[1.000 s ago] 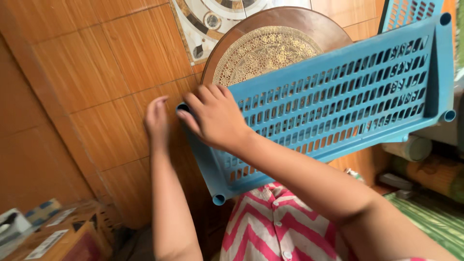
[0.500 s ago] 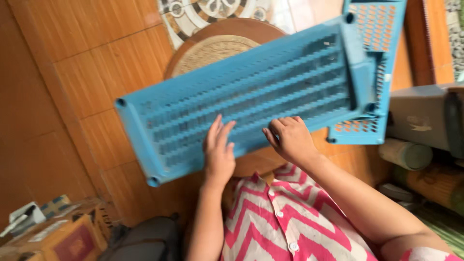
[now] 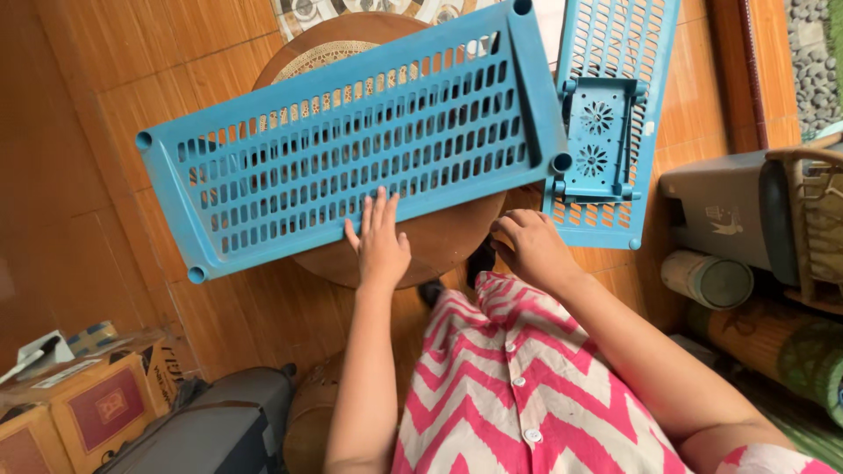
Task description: The person assembles a blue plastic crate by inserting corner posts into side panels and stacking the assembled unit on a round wooden stool. The person handles the crate panels and posts by hand, aligning and pressing them together to form a complete crate.
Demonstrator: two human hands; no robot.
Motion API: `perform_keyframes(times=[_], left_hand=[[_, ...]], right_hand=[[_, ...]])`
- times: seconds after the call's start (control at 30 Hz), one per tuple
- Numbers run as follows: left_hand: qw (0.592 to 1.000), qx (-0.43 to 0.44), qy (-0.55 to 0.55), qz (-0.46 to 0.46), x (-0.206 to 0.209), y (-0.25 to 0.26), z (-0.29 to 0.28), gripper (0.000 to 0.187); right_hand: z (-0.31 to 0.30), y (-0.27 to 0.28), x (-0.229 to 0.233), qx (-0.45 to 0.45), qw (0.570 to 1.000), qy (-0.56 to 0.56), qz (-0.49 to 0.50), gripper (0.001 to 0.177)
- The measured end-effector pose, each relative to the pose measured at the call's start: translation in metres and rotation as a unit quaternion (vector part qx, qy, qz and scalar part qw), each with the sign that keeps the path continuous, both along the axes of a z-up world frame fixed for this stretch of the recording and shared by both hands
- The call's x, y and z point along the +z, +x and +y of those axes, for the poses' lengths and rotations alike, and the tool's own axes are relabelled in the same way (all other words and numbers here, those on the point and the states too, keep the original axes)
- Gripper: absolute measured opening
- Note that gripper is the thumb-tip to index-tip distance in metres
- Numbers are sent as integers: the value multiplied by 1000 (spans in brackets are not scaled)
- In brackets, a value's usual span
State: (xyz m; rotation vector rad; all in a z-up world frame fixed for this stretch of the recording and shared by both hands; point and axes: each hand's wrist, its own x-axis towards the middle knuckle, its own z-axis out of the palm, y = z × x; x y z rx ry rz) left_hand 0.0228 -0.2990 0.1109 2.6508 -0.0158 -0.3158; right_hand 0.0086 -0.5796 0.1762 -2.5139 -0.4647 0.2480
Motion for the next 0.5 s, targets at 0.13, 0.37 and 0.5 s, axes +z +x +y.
perform_keyframes(times=[0.13,0.37,0.5], left_hand=[[994,-34,-8,-108,-5,-14,-2,64],[982,-34,-114,-148,-32,-110,-37,47],[982,-18,-174,-67,-38,-164,-44,44]], right_hand=[[-15,-25,-3,-42,999,9,12,26],[-31,-86,-8,-99,994,-18,48,23],[-31,-124,-22,-127,991,-14,50,23]])
